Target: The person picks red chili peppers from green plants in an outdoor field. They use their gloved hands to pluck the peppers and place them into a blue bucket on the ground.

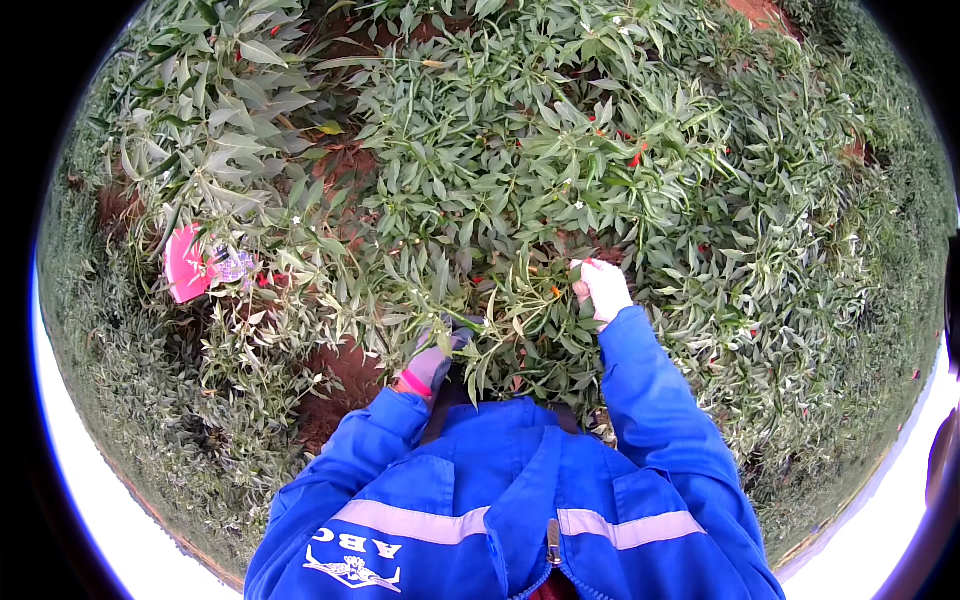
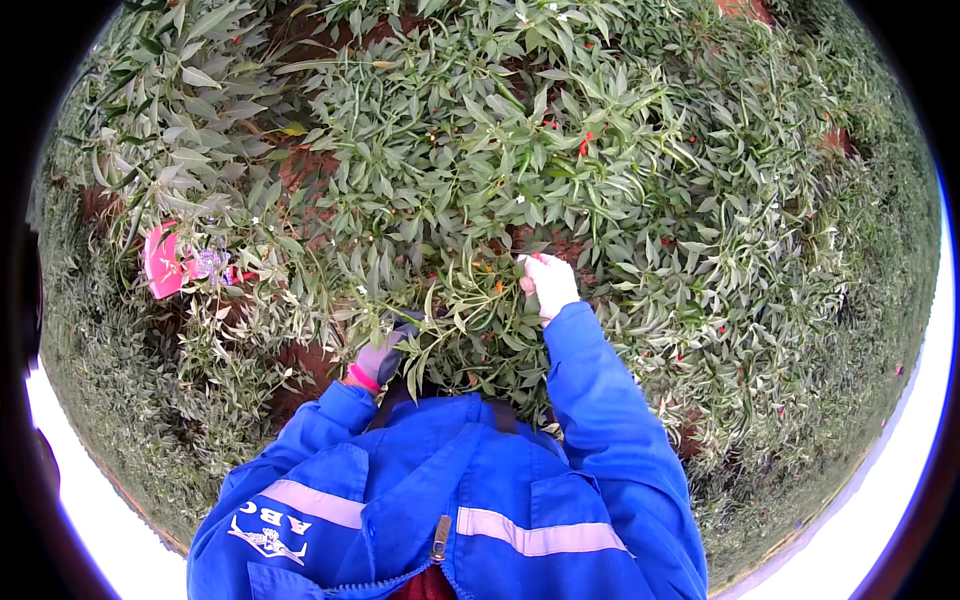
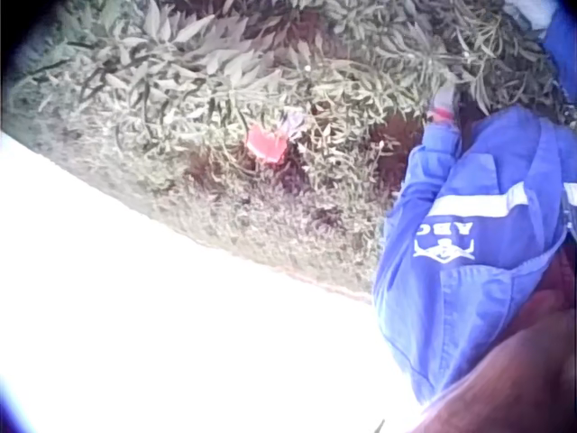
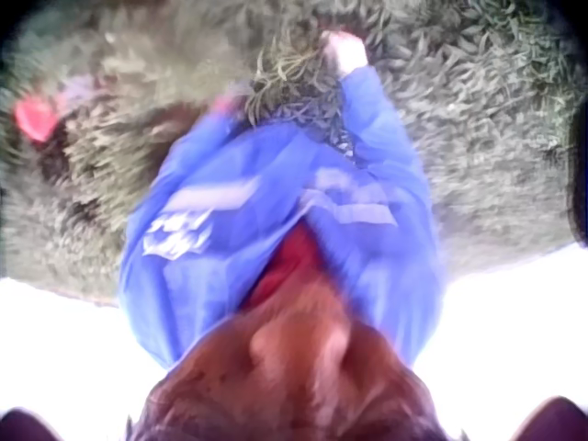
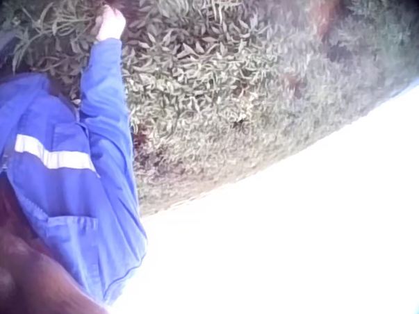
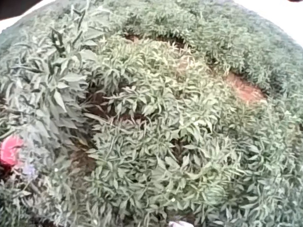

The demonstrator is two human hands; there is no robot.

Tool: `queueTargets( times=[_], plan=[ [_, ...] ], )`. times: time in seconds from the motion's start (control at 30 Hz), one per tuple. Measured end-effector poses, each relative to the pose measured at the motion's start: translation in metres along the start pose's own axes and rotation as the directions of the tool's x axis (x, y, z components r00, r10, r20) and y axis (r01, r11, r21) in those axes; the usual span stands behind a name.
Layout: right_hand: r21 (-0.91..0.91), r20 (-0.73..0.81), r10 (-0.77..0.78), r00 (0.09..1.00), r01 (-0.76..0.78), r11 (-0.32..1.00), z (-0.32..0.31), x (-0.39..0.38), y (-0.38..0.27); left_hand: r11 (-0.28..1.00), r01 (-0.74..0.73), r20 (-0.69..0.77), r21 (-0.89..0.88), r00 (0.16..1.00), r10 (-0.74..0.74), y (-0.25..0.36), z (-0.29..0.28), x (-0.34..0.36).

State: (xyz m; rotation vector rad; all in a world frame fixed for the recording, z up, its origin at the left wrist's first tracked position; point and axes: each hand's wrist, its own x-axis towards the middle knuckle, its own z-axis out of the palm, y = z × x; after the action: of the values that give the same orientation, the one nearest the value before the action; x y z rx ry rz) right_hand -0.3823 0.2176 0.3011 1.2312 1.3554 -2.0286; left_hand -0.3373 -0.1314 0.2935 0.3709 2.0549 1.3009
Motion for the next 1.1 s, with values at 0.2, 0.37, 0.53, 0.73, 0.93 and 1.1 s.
queueTargets(
  times=[0.2,0.37,0.53,0.73,0.93,1.1],
  plan=[
    [0.276,-0.064,-0.021,0.998,0.038,0.961,0.004,-0.017,0.011,0.549,0.280,0.090,-0.787,0.933,-0.348,0.019,0.013,0.004],
    [0.382,0.058,-0.084,0.995,0.055,0.923,0.008,-0.041,-0.030,0.514,0.359,0.103,-0.779,0.882,-0.461,0.055,0.006,0.014],
    [0.483,0.057,-0.118,0.991,0.076,0.872,0.001,-0.050,-0.063,0.559,0.391,0.086,-0.731,0.866,-0.493,0.058,0.002,0.017],
    [0.304,0.080,-0.227,0.971,0.193,0.933,-0.001,-0.058,-0.115,0.862,0.142,-0.235,-0.487,0.929,-0.286,0.064,-0.006,0.030],
    [-0.041,0.071,-0.160,0.985,0.163,0.986,0.033,-0.120,-0.138,0.808,-0.320,-0.146,0.495,0.886,0.440,0.244,-0.067,0.101],
    [-0.137,0.145,-0.220,0.965,0.240,0.961,0.047,-0.151,-0.145,0.770,-0.467,0.055,0.435,0.867,0.495,0.247,-0.035,0.135]
  ],
)
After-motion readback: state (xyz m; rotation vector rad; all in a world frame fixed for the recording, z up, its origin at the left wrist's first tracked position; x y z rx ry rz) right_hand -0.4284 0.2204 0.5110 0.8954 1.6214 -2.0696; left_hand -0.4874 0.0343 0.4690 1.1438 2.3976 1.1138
